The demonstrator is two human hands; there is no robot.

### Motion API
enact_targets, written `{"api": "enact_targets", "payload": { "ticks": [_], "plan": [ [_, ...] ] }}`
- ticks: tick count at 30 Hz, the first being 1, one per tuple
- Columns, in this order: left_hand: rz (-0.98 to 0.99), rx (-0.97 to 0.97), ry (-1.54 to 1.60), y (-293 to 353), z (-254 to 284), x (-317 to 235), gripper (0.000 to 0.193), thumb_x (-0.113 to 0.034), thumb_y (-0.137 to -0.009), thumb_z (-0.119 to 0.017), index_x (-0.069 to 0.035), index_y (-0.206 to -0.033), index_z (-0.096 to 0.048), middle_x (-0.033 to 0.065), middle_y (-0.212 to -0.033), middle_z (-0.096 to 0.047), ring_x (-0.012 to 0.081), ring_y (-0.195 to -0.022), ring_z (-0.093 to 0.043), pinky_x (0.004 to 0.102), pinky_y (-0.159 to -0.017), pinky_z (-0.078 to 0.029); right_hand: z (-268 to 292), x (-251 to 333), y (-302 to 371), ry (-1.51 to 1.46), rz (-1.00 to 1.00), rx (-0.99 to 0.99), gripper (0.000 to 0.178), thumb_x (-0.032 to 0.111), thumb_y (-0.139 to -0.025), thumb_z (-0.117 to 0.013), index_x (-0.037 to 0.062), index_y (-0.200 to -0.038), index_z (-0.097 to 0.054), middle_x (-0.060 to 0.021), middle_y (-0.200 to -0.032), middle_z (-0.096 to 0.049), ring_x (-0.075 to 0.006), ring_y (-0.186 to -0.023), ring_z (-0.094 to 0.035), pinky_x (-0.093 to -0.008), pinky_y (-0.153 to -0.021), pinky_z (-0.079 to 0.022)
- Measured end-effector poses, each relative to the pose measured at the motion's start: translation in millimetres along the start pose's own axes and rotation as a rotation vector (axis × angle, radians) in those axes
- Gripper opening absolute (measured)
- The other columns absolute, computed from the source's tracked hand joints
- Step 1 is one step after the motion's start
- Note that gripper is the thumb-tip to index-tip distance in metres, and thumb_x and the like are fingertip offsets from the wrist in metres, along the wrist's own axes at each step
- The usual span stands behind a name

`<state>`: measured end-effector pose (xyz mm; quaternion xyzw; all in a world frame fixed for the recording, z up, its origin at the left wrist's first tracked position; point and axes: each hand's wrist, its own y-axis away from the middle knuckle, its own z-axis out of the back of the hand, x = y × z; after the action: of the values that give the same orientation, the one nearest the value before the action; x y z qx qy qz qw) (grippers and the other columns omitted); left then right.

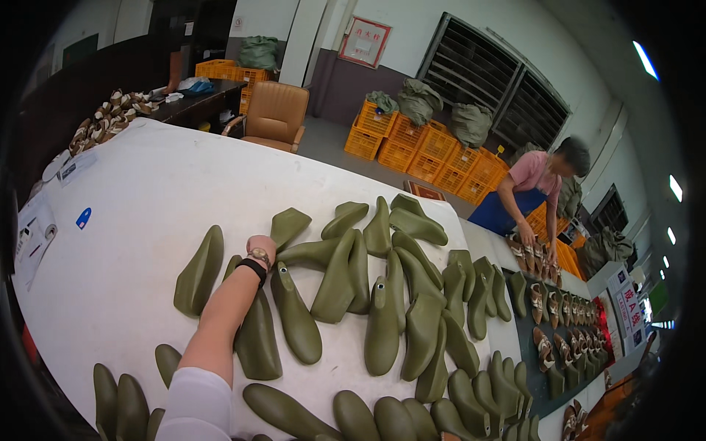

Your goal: The person inserts green shoe lasts into brown slip-on shoes on a factory table, then removes the lasts and places the shoes into a yellow crate. The person repeats this process for multiple shoes while another worker arranges lasts nearby.

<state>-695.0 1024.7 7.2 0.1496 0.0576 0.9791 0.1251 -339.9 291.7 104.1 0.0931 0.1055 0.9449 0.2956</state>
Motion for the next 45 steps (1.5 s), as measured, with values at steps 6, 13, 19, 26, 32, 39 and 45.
{"api": "enact_targets", "payload": {
  "ticks": [6, 13, 19, 26, 32, 39, 45],
  "plan": [
    [-0.033, 0.158, -0.335, -2, 8, -10, 0.018, -0.015, -0.080, -0.059, -0.004, -0.087, -0.070, 0.0123, -0.080, -0.069, 0.0263, -0.069, -0.068, 0.0405, -0.057, -0.053, 1, 5, 5, 0.007, -0.123, 0.027, 0.095, 0.014, -0.065, -0.075, 0.0150, -0.145, -0.024, -0.0290, -0.129, -0.044, -0.0476, -0.113, -0.044, -0.0509, -0.094, -0.040],
    [0.002, 0.149, -0.284, -12, -1, -10, 0.026, -0.018, -0.081, -0.059, -0.004, -0.101, -0.070, 0.0156, -0.096, -0.069, 0.0301, -0.089, -0.067, 0.0445, -0.071, -0.054, 7, 17, 6, -0.014, -0.088, 0.001, 0.092, 0.014, -0.065, -0.074, 0.0125, -0.144, -0.027, -0.0303, -0.125, -0.046, -0.0483, -0.110, -0.045, -0.0509, -0.093, -0.041],
    [0.085, 0.016, 0.346, -3, -19, 17, 0.024, -0.014, -0.085, -0.050, -0.007, -0.095, -0.071, 0.0152, -0.101, -0.067, 0.0303, -0.094, -0.065, 0.0388, -0.080, -0.053, 8, 23, 7, -0.005, -0.030, -0.077, 0.090, 0.014, -0.066, -0.073, 0.0125, -0.144, -0.028, -0.0292, -0.124, -0.047, -0.0466, -0.108, -0.047, -0.0499, -0.092, -0.041],
    [0.200, 0.362, 0.837, 22, 25, 49, 0.045, -0.028, -0.067, -0.078, 0.002, -0.099, -0.067, 0.0141, -0.097, -0.068, 0.0259, -0.078, -0.068, 0.0369, -0.074, -0.056, -4, 5, 2, 0.114, 0.176, -0.224, 0.096, 0.027, -0.053, -0.077, 0.0036, -0.135, -0.033, -0.0163, -0.099, -0.064, -0.0350, -0.095, -0.060, -0.0430, -0.090, -0.041],
    [0.145, 0.387, 1.757, 105, 76, 86, 0.036, -0.039, -0.082, -0.064, -0.005, -0.092, -0.062, 0.0100, -0.076, -0.067, 0.0138, -0.059, -0.063, 0.0206, -0.050, -0.049, -15, -6, 6, 0.030, 0.099, -0.213, 0.090, 0.026, -0.053, -0.078, 0.0083, -0.131, -0.039, -0.0118, -0.089, -0.063, -0.0316, -0.090, -0.059, -0.0462, -0.094, -0.036],
    [-0.056, 0.312, 1.934, 273, 143, 95, 0.033, -0.039, -0.086, -0.060, -0.008, -0.097, -0.061, 0.0057, -0.080, -0.067, 0.0141, -0.065, -0.064, 0.0221, -0.053, -0.048, -10, -2, 11, 0.041, 0.081, -0.225, 0.088, 0.028, -0.057, -0.077, 0.0103, -0.133, -0.038, -0.0134, -0.092, -0.063, -0.0316, -0.091, -0.060, -0.0452, -0.095, -0.036],
    [-0.253, 0.280, 2.025, 459, 193, 72, 0.035, -0.033, -0.087, -0.058, -0.003, -0.106, -0.058, 0.0087, -0.085, -0.066, 0.0194, -0.064, -0.063, 0.0277, -0.050, -0.048, -3, -9, 16, -0.096, 0.114, -0.306, 0.079, 0.028, -0.061, -0.076, 0.0133, -0.131, -0.044, -0.0106, -0.097, -0.066, -0.0295, -0.096, -0.060, -0.0454, -0.095, -0.036]
  ]
}}
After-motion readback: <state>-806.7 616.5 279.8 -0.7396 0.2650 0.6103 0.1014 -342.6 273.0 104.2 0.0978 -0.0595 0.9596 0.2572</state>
